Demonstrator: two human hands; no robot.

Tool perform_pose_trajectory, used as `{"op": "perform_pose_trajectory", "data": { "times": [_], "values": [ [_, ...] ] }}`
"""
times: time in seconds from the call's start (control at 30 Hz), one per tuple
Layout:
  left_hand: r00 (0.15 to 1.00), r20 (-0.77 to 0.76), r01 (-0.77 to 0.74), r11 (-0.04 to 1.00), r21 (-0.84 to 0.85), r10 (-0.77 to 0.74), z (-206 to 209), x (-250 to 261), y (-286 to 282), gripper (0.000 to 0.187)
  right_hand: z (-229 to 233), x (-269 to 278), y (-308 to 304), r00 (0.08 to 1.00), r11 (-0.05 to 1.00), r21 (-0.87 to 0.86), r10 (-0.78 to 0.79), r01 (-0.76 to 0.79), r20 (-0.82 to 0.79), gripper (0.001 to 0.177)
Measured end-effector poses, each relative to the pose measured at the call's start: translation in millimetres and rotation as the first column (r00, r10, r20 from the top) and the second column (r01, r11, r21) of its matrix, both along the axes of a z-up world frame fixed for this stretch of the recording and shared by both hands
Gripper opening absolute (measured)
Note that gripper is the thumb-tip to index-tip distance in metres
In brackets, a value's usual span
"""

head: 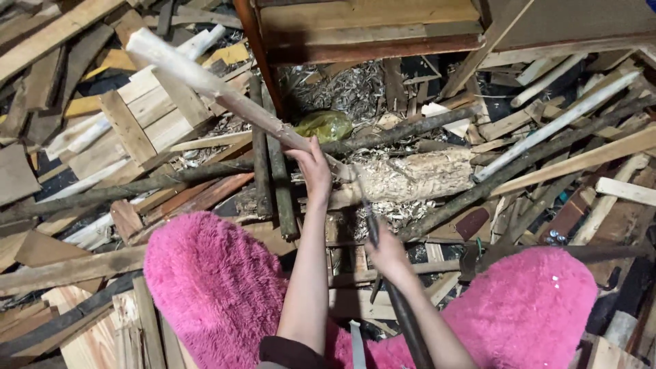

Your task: Shaving bark and wood from a branch using a drawknife

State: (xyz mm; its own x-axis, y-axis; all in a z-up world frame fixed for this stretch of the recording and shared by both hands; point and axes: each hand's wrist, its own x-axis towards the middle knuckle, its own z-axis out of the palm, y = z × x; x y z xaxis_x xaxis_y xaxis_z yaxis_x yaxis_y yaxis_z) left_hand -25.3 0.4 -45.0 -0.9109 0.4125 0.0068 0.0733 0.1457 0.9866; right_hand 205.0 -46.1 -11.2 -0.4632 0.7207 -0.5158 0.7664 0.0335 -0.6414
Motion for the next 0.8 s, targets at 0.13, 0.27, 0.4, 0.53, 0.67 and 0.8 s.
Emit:
{"op": "perform_pose_trajectory", "data": {
  "times": [0.13,0.27,0.4,0.53,0.67,0.8],
  "values": [
    [0.990,-0.072,0.117,0.992,-0.052,-0.121,11,22,12,0.088,-78,2,13,0.995,0.998,0.031,0.045,-0.048,0.084,0.041],
    [0.973,-0.201,0.110,0.993,-0.045,-0.117,-57,13,31,0.076,10,3,-3,1.000,0.997,0.074,-0.028,0.028,0.004,0.041],
    [0.966,-0.241,0.082,0.995,-0.048,-0.091,-27,15,22,0.065,-12,9,0,0.994,0.997,0.057,-0.040,0.045,-0.099,0.044],
    [0.959,-0.250,0.121,0.991,-0.053,-0.130,-41,16,32,0.069,-102,14,9,0.999,1.000,-0.007,0.003,-0.002,0.047,0.038],
    [0.960,-0.261,0.101,0.995,-0.015,-0.101,-43,9,26,0.061,-71,15,11,0.997,0.999,0.005,-0.052,0.052,-0.064,0.032],
    [0.958,-0.275,0.077,0.997,-0.023,-0.080,-49,9,17,0.066,-7,11,1,0.994,0.997,0.031,-0.070,0.073,-0.087,0.034]
  ]
}}
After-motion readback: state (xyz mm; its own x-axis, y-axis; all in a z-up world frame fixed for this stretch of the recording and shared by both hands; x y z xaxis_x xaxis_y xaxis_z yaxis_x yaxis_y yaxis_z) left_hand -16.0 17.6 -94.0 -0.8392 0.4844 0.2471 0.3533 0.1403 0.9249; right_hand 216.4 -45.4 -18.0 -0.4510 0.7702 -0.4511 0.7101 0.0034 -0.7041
